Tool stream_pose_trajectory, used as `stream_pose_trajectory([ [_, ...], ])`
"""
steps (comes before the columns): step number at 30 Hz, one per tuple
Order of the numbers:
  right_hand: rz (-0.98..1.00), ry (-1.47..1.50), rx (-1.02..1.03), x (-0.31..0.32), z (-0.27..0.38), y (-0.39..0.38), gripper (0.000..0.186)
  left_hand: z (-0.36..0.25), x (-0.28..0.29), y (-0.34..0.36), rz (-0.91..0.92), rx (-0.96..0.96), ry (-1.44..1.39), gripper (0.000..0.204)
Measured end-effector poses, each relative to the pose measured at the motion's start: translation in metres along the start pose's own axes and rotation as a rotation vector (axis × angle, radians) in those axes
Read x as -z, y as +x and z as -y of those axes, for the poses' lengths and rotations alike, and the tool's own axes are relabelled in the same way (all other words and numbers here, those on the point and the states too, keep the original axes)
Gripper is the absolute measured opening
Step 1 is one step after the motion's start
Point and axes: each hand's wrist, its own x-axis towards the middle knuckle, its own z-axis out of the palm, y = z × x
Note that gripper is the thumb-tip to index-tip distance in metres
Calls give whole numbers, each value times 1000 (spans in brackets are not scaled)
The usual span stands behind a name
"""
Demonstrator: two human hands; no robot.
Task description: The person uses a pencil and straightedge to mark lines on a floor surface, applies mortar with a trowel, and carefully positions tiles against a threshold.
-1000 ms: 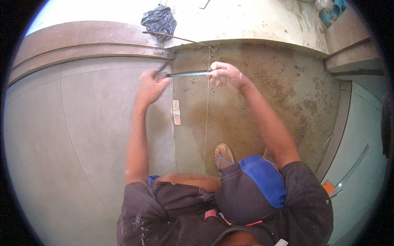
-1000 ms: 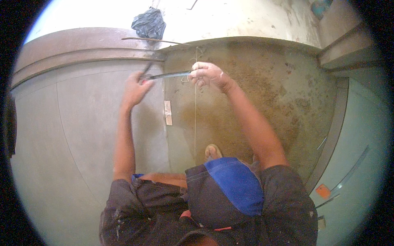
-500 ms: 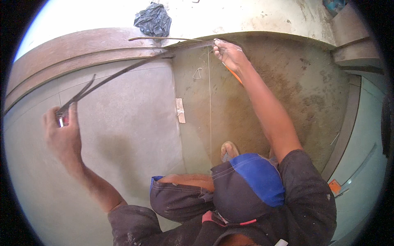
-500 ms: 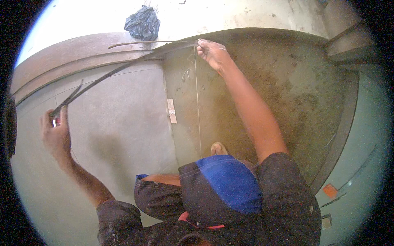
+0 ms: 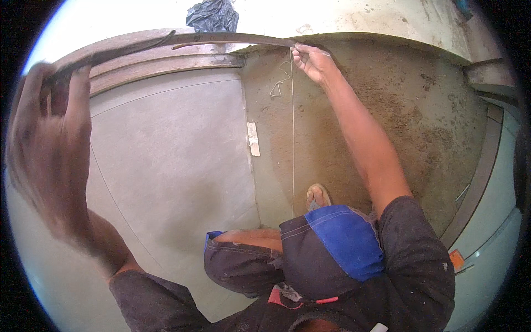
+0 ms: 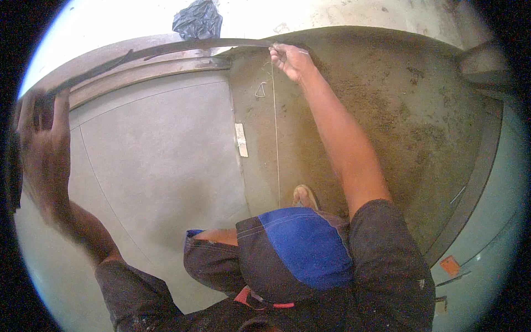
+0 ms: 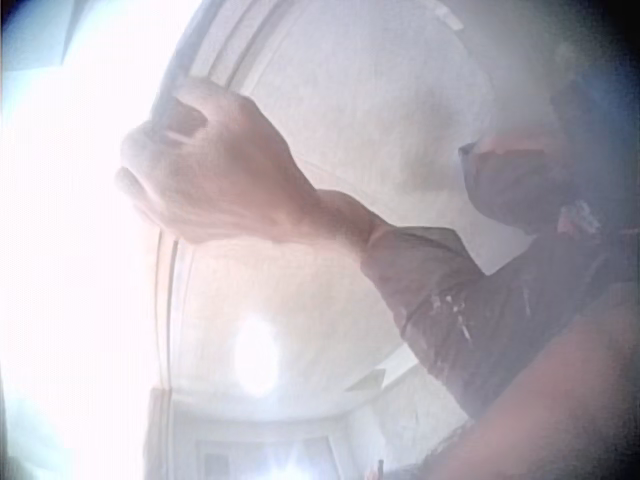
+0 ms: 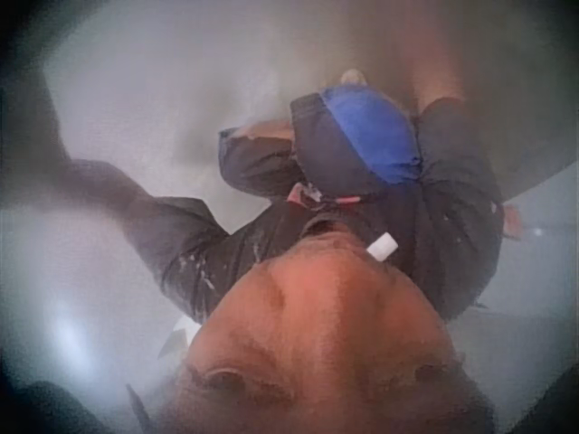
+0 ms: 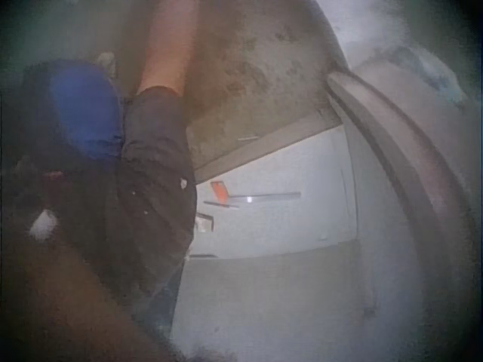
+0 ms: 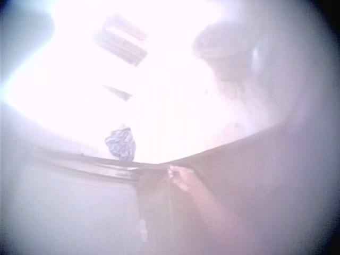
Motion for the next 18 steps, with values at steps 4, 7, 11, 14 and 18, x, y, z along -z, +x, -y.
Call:
stream_pose_trajectory([
  [4, -71, -165, -7, -3, -1, -1, 21, -10, -13, 19, -11, 287, -350, 30],
  [7, -145, -358, -13, -13, -3, -4, 21, -14, -11, 19, 52, 323, -269, 31],
  [11, -130, -503, -2, -8, -6, 7, 22, -15, -9, 25, 24, 311, -239, 30],
  [14, -112, -534, 10, -4, -10, 11, 25, -16, -8, 27, 57, 320, -221, 30],
  [18, 78, -1144, 215, 18, 4, 36, 29, -26, -3, 47, 278, 429, -253, 30],
])
